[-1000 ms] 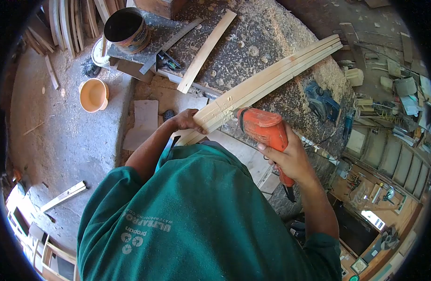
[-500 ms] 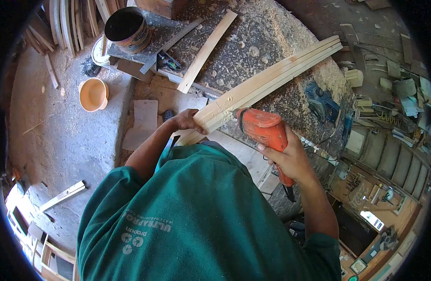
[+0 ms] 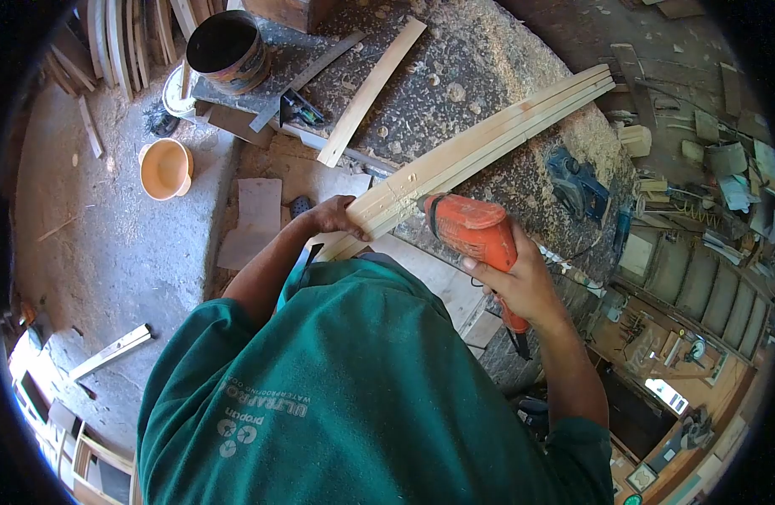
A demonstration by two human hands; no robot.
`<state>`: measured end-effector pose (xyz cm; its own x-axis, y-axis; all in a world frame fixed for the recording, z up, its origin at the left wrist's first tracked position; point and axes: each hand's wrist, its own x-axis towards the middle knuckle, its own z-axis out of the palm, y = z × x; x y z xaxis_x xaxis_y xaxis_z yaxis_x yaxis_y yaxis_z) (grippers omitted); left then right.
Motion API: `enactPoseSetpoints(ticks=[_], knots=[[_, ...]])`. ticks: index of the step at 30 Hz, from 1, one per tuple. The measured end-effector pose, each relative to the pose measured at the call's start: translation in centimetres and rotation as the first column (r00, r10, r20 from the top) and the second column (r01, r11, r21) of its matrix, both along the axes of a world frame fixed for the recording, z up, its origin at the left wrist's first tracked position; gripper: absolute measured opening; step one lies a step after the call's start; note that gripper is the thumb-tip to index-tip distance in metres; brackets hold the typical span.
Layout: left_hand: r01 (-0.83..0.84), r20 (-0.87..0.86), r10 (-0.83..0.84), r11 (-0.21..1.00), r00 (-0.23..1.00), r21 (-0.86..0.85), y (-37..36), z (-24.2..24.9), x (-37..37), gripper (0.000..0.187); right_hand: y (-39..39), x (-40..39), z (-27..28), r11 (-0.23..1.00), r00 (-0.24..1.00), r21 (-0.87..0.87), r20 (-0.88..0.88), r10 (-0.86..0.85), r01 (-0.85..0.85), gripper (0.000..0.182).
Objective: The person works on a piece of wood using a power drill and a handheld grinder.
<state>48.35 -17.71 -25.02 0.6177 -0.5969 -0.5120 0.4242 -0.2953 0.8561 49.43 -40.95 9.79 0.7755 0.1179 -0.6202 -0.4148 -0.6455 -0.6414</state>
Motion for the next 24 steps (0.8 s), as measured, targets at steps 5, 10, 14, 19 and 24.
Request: enactPoseSetpoints(ticks=[5,10,14,19,24], knots=[[0.022,-0.005,-0.022,1.000,1.000,0.018,-0.1,-0.4,0.1,0.085,-0.5,-0.6,-0.3,1.000,1.000,-0.007,0.008,0.013,-0.013,0.056],[0.043,-0.013,-0.043,0.999,0.999,0.019,-0.1,-0.3,0.2,0.087,-0.6,-0.9,-0.4,1.000,1.000,-0.020,0.025,0.014,-0.013,0.054],[0.045,-0.001,-0.045,0.999,0.999,0.018,0.0,-0.2,0.3,0.087,-0.1,-0.7,-0.3,0.999,1.000,-0.051,-0.013,-0.010,0.009,0.054],[0.038,-0.020,-0.038,0.999,0.999,0.006,0.1,0.6,0.3,0.086,0.7,1.7,0.3,0.999,0.995,0.015,-0.083,-0.047,0.048,0.055],[0.017,0.016,-0.017,1.000,1.000,0.015,-0.1,-0.4,0.0,0.088,1.1,3.0,0.3,0.999,0.990,-0.040,-0.137,-0.019,0.013,0.054]])
